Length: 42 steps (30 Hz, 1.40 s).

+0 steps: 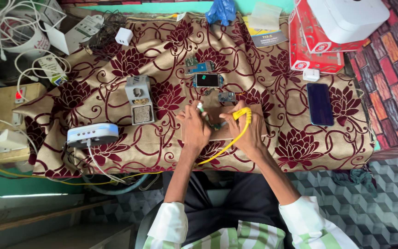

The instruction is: The person uses a soldering iron and solder to work on a small green circuit board placed on a wooden board. They repeatedly apply heat and solder to specific points on the board while holding it steady with their other hand.

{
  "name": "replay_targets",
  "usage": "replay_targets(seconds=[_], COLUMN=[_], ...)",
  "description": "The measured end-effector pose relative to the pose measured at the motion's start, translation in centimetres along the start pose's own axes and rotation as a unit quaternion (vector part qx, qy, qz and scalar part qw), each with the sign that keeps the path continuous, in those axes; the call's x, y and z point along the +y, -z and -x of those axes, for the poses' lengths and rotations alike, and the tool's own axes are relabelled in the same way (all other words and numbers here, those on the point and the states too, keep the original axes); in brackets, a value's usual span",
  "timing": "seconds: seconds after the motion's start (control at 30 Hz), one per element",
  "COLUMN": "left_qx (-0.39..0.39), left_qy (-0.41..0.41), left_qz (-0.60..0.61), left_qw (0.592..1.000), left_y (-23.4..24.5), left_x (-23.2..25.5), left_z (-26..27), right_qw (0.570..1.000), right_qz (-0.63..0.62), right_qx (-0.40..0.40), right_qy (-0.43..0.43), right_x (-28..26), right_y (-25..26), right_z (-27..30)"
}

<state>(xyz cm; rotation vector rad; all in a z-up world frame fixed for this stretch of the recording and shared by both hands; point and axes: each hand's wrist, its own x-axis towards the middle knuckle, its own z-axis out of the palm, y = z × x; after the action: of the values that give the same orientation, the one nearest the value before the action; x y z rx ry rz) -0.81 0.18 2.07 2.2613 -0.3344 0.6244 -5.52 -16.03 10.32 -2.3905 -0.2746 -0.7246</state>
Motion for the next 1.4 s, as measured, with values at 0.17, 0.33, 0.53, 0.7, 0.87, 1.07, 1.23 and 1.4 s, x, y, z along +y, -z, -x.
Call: replay_targets(seconds=[0.17, 0.33, 0.53, 0.7, 0.87, 1.07, 1.23, 1.4], left_qx=[0.027, -0.002, 0.011, 0.034, 0.005, 0.010, 0.031, 0.048], left_qy=[-0.026, 0.010, 0.017, -0.008, 0.013, 0.007, -0.003, -0.010], left_qz=[-0.001, 0.039, 0.037, 0.040, 0.039, 0.059, 0.168, 0.190], left_qw=[0.999, 0.999, 0.999, 0.999, 0.999, 0.998, 0.985, 0.980], left_y=[0.3, 0.5, 0.8, 0.9, 0.8, 0.4, 0.8, 0.4], left_x=[0.0, 0.2, 0.8, 0.6, 0.4, 0.2, 0.2, -0.1], left_z=[-0.1, -0.2, -0.4, -0.2, -0.3, -0.1, 0.1, 0.3], right_qw=[0.998, 0.991, 0.981, 0.982, 0.994, 0.985, 0.993, 0.982], right_qz=[-0.047, 0.096, 0.194, 0.175, 0.106, 0.136, 0.088, 0.107], right_qx=[0.026, 0.066, -0.004, 0.025, 0.012, 0.090, 0.074, 0.126], right_qy=[0.021, 0.062, 0.022, 0.065, 0.028, 0.064, 0.035, 0.095], right_x=[0.0, 1.0, 1.6, 0.4, -0.2, 0.3, 0.2, 0.2], right_y=[0.3, 0.0, 0.0, 0.7, 1.1, 0.7, 1.1, 1.5], right_z=[0.6, 1.3, 0.4, 0.7, 0.3, 0.8, 0.6, 1.2])
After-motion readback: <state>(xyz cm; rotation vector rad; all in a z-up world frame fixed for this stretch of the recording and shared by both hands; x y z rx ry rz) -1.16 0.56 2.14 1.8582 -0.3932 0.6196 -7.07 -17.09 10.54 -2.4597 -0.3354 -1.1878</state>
